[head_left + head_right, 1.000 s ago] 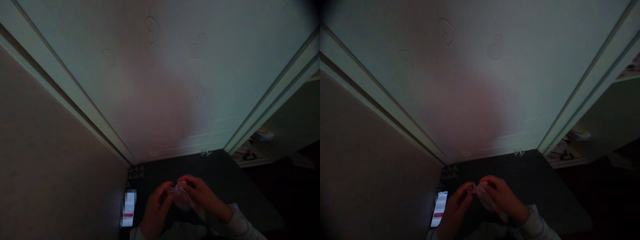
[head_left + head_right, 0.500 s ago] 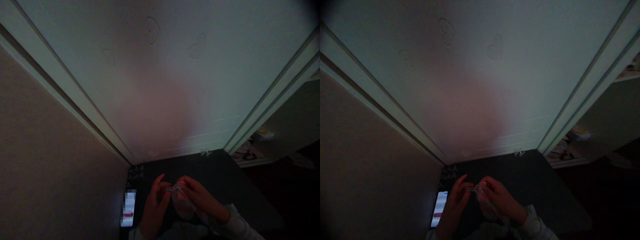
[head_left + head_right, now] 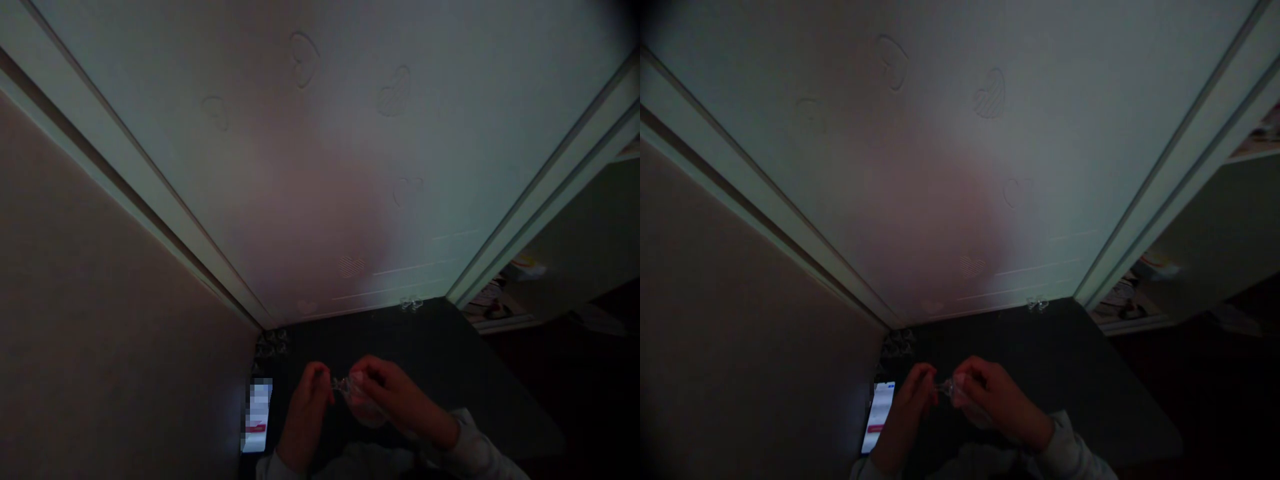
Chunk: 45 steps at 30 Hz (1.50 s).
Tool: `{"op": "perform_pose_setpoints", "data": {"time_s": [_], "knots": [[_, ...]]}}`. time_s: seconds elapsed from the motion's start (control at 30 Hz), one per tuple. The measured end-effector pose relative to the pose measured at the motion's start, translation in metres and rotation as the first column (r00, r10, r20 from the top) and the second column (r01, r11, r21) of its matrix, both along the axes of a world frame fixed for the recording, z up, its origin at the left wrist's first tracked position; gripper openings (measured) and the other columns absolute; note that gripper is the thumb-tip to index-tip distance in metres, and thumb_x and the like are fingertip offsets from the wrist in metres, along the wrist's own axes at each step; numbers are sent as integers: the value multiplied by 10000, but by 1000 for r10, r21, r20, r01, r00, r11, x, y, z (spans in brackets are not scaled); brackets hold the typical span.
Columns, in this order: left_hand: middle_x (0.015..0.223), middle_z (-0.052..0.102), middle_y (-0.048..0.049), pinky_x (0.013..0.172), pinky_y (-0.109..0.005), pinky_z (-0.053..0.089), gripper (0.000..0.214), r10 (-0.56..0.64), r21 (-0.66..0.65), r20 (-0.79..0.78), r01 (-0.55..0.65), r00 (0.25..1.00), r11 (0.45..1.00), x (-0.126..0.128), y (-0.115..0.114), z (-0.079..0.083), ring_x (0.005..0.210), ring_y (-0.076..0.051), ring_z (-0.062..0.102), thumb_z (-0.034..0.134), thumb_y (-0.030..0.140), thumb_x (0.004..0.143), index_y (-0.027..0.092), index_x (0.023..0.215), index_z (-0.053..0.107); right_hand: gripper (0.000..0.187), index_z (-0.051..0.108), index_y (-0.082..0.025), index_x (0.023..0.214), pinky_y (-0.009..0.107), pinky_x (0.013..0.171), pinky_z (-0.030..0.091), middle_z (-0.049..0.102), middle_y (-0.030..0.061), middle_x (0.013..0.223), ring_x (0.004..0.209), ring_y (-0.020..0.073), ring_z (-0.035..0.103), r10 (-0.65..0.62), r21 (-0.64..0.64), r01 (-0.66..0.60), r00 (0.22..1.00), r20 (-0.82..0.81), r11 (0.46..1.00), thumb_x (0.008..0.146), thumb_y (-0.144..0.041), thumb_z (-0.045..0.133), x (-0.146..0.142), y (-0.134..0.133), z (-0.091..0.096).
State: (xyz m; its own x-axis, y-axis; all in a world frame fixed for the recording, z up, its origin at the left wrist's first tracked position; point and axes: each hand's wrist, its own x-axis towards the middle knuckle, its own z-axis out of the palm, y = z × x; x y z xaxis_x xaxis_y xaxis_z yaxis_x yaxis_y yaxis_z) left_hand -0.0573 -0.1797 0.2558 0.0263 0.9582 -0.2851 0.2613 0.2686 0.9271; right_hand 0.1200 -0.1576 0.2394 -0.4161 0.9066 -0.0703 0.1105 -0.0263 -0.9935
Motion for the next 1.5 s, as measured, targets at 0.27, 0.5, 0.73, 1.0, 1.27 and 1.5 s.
{"op": "perform_pose_setpoints", "data": {"time_s": [0.27,0.5,0.73,1.0,1.27,1.5], "knots": [[765,561,1,664,-268,399,204,-23,47,44,21,999,999,0,0,6,740,-169,536,473,364,823,192,924,516,227,610,-162,855,262,605,461,685,35,742,682,170,632,2,-18,-2,1000,8,1000,841,-371,524,2,2,3],[797,563,-6,683,-254,410,134,-90,116,33,86,995,990,-4,0,5,765,-162,535,521,290,813,183,884,558,197,600,-163,818,263,602,442,673,26,714,667,164,615,-34,-34,34,999,-8,999,834,-350,540,3,0,-6],[837,605,-20,711,-256,429,145,-153,181,16,148,988,972,-5,-1,8,786,-171,555,577,252,786,187,911,609,280,558,-163,774,262,572,441,618,0,666,626,151,593,-46,-156,22,988,-149,988,784,-442,582,4,0,-8],[849,621,-32,731,-279,442,206,-130,167,9,127,991,978,-3,-2,7,797,-182,572,577,304,794,193,965,607,280,531,-170,765,242,560,418,549,-31,659,594,117,524,-64,-206,20,976,-209,978,779,-442,593,1,-3,-19],[782,629,-37,631,-282,412,416,-39,19,57,38,998,999,-3,-2,-3,669,-160,536,424,493,848,162,1069,547,305,513,-173,735,249,551,397,541,-28,634,577,121,512,-90,-164,68,987,-132,984,788,-470,562,-3,-4,-16],[574,540,22,559,-252,363,432,-93,-51,97,99,991,994,-2,-3,-8,561,-139,487,381,517,856,143,920,588,314,527,-175,747,263,581,425,586,-3,661,615,143,554,-37,-142,28,997,-66,989,773,-486,567,1,-3,-12]]}}
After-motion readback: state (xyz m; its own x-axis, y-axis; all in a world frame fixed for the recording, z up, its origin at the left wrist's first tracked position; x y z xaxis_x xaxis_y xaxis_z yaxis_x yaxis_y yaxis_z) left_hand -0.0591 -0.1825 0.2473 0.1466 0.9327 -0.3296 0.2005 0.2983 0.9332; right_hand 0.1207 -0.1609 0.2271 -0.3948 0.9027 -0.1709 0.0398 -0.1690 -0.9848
